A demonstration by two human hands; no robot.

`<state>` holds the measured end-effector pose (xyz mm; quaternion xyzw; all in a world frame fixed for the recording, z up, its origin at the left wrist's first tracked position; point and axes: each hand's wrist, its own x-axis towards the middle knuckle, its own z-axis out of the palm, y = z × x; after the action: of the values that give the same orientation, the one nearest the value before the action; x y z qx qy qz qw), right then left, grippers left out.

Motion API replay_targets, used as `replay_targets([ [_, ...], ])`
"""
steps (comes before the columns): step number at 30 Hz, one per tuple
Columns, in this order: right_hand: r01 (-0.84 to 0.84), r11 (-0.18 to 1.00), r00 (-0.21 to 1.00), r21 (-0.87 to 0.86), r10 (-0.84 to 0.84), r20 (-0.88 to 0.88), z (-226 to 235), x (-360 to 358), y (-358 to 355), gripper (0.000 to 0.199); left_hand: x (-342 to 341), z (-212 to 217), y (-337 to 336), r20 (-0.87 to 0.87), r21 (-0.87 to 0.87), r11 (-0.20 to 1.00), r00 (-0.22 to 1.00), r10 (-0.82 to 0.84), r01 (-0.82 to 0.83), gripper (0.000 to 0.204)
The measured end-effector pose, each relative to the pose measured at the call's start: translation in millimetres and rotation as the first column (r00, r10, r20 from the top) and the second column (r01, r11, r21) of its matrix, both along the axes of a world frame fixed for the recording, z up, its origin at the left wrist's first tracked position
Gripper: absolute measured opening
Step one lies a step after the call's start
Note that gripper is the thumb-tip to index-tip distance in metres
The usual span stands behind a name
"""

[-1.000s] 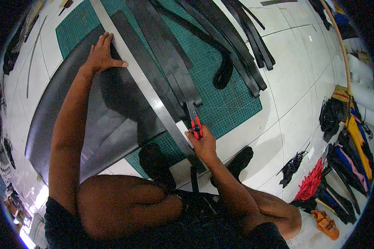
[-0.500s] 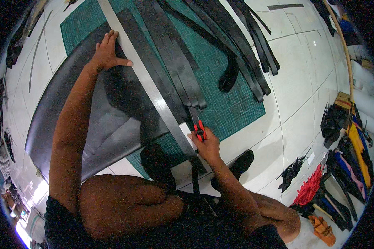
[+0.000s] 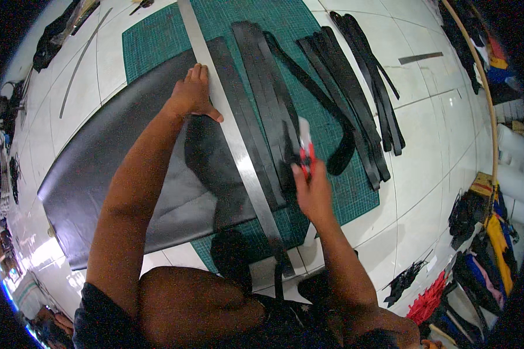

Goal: Cutting long strips of black fabric using a box cutter and a metal ruler on a green cutting mat.

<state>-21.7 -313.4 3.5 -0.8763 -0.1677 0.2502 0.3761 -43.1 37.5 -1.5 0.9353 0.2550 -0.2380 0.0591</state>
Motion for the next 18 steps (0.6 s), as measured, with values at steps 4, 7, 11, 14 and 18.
replay_targets([
  [4,-0.263,0.964,0.946,0.042,0.249,0.207,-21.4,38.3,101.5,0.035,0.5,-9.0,-2.6,0.022,-0.042,0.999,1.000,0.010,-0.010,0.148],
  [7,-0.315,0.931,0.925,-0.184,0.344,0.160,-12.7,53.4,189.1,0.034,-4.0,-11.0,2.1,0.101,-0.056,0.998,0.995,0.007,-0.001,0.151],
  [11,-0.408,0.849,0.871,-0.336,0.472,0.133,5.5,65.4,271.2,0.043,-1.2,-10.7,3.2,0.008,-0.037,0.999,1.000,0.011,-0.011,0.150],
  [14,-0.367,0.860,0.894,-0.356,0.431,0.119,3.4,76.9,302.2,0.047,6.3,-7.0,1.2,-0.041,-0.044,0.999,0.999,0.006,-0.007,0.148],
  [18,-0.351,0.870,0.916,-0.347,0.395,0.064,4.9,76.7,314.9,0.050,2.8,-3.5,2.8,-0.050,-0.068,0.998,0.999,0.011,-0.014,0.147],
])
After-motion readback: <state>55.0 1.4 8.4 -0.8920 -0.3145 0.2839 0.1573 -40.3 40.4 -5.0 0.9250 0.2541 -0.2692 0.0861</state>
